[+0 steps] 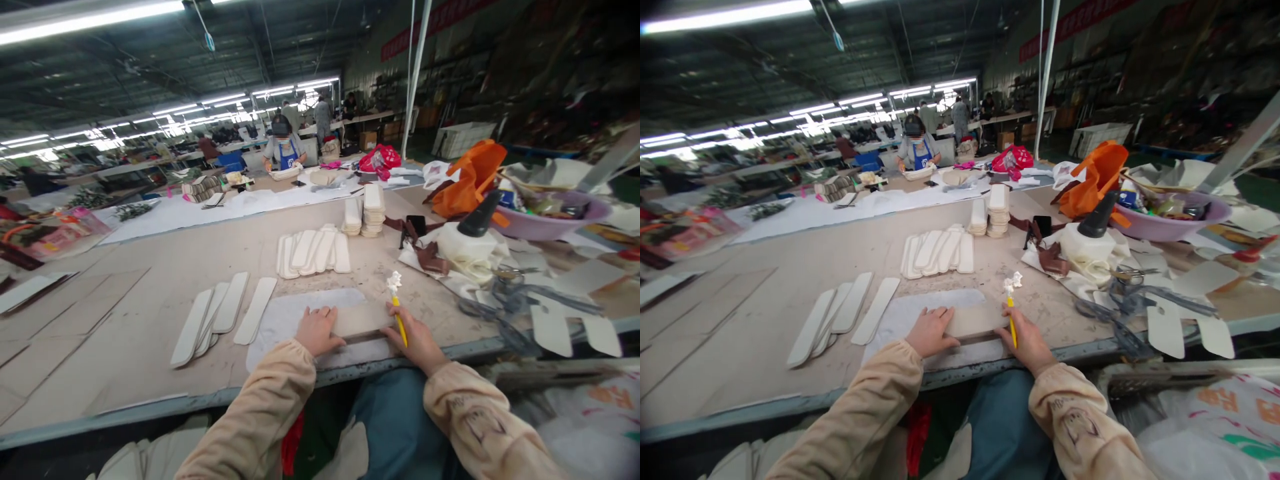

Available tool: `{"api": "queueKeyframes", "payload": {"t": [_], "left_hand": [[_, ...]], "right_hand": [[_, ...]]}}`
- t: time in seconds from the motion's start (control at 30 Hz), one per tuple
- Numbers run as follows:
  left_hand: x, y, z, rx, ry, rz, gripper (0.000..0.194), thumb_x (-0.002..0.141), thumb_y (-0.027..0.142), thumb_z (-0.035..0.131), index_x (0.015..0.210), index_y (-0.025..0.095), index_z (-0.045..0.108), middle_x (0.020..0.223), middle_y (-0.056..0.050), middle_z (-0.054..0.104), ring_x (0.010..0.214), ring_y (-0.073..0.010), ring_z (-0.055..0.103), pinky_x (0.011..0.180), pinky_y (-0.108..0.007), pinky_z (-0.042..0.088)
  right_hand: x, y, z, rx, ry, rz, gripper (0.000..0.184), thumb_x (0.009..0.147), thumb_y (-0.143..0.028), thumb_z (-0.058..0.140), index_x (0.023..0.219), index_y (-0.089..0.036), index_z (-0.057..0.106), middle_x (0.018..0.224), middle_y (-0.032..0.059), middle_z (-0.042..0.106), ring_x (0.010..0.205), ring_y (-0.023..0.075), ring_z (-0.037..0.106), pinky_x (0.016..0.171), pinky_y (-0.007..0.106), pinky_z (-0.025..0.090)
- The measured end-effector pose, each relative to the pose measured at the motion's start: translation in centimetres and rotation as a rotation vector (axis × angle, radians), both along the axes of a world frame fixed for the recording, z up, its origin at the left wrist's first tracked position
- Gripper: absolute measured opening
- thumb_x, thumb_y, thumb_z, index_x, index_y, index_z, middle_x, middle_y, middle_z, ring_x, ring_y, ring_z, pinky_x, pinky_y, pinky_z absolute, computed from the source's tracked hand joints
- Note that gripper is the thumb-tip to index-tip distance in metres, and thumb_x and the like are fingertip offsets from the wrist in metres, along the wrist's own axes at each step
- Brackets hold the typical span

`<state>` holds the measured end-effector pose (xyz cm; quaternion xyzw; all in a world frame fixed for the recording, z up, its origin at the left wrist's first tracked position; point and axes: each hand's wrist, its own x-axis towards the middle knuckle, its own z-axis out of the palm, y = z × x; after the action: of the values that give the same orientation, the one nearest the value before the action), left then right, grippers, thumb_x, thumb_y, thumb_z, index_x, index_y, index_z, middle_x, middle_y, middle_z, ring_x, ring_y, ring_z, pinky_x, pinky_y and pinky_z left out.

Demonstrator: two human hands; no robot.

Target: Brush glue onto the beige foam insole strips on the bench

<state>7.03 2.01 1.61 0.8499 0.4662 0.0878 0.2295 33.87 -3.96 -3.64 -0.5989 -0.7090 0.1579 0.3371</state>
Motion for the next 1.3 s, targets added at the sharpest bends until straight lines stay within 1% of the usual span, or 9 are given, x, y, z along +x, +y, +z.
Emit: {"api": "queueKeyframes", "payload": {"t": [0.13, 0.27, 0.37, 0.47, 0.57, 0.63, 0.83, 1.13, 1.3], "left_hand": [[-1.8, -0.6, -0.5, 0.004, -0.148, 0.062, 0.102, 0.061, 0.056, 0.078, 0.145, 0.022, 0.033, 0.142, -0.02, 0.043, 0.132, -0.0409, 0.037, 0.113, -0.062, 0.008], [-4.7, -1.9, -2.4, -0.017, -0.401, 0.137, 0.114, 0.059, 0.051, 0.081, 0.15, 0.018, 0.02, 0.152, -0.019, 0.028, 0.14, -0.0364, 0.026, 0.117, -0.052, 0.016], [-6.2, -2.3, -4.1, -0.023, -0.561, 0.166, 0.12, 0.057, 0.045, 0.085, 0.151, 0.02, 0.014, 0.154, -0.018, 0.024, 0.142, -0.0358, 0.022, 0.117, -0.052, 0.017], [-6.9, -2.1, -5.6, -0.018, -0.762, 0.215, 0.127, 0.057, 0.041, 0.086, 0.152, 0.025, 0.002, 0.157, -0.017, 0.014, 0.144, -0.0346, 0.019, 0.116, -0.053, 0.019], [-7.5, -2.0, -6.4, -0.066, -0.87, 0.247, 0.131, 0.057, 0.04, 0.086, 0.151, 0.027, -0.004, 0.158, -0.016, 0.012, 0.145, -0.0332, 0.017, 0.117, -0.052, 0.018], [-7.8, -2.0, -6.5, -0.113, -0.841, 0.241, 0.129, 0.057, 0.04, 0.086, 0.152, 0.026, -0.001, 0.157, -0.016, 0.018, 0.144, -0.0332, 0.018, 0.117, -0.051, 0.016], [-7.8, -1.9, -6.1, -0.192, -0.747, 0.244, 0.127, 0.055, 0.036, 0.087, 0.152, 0.021, 0.005, 0.147, -0.015, 0.04, 0.135, -0.0317, 0.038, 0.114, -0.048, 0.026], [-7.3, -2.0, -6.4, -0.171, -0.73, 0.274, 0.131, 0.055, 0.034, 0.087, 0.151, 0.025, -0.001, 0.137, -0.011, 0.049, 0.12, -0.0274, 0.052, 0.105, -0.043, 0.038], [-7.3, -2.0, -6.3, -0.169, -0.683, 0.282, 0.131, 0.057, 0.035, 0.085, 0.151, 0.024, -0.006, 0.135, -0.01, 0.052, 0.12, -0.0266, 0.052, 0.106, -0.044, 0.038]], "right_hand": [[0.2, 0.1, 0.1, 0.025, 0.02, -0.017, 0.024, 0.087, -0.039, 0.056, 0.104, -0.025, 0.046, 0.126, 0.0101, 0.062, 0.107, 0.0265, 0.064, 0.089, 0.04, 0.053], [-0.5, -0.9, 1.5, 0.047, 0.15, -0.051, 0.023, 0.087, -0.042, 0.057, 0.103, -0.026, 0.052, 0.119, 0.0061, 0.065, 0.107, 0.0247, 0.064, 0.091, 0.037, 0.05], [-2.4, -1.5, 3.3, 0.026, 0.467, -0.065, 0.024, 0.09, -0.044, 0.053, 0.104, -0.025, 0.054, 0.106, 0.0057, 0.068, 0.088, 0.0205, 0.066, 0.082, 0.035, 0.051], [-5.5, -1.9, 4.9, -0.077, 0.861, -0.001, 0.025, 0.093, -0.047, 0.046, 0.1, -0.024, 0.052, 0.085, 0.0044, 0.069, 0.067, 0.0164, 0.06, 0.066, 0.031, 0.05], [-8.6, -1.8, 5.8, -0.225, 1.046, 0.059, 0.031, 0.093, -0.051, 0.044, 0.097, -0.022, 0.053, 0.066, 0.0021, 0.063, 0.058, 0.0141, 0.053, 0.054, 0.026, 0.044], [-10.1, -1.6, 6.0, -0.29, 1.067, 0.06, 0.032, 0.092, -0.052, 0.046, 0.095, -0.021, 0.053, 0.06, 0.0003, 0.059, 0.054, 0.0122, 0.049, 0.051, 0.023, 0.04], [-12.9, -0.4, 6.7, -0.384, 0.953, 0.057, 0.036, 0.089, -0.056, 0.049, 0.09, -0.02, 0.053, 0.052, -0.0029, 0.054, 0.048, 0.0098, 0.043, 0.049, 0.021, 0.036], [-16.0, 0.7, 6.1, -0.491, 0.878, 0.127, 0.039, 0.086, -0.059, 0.052, 0.087, -0.019, 0.053, 0.05, -0.0043, 0.053, 0.046, 0.0087, 0.04, 0.049, 0.021, 0.034], [-16.0, 0.9, 5.5, -0.489, 0.794, 0.057, 0.038, 0.084, -0.058, 0.051, 0.084, -0.02, 0.053, 0.049, -0.0046, 0.052, 0.046, 0.0102, 0.041, 0.049, 0.022, 0.034]]}}
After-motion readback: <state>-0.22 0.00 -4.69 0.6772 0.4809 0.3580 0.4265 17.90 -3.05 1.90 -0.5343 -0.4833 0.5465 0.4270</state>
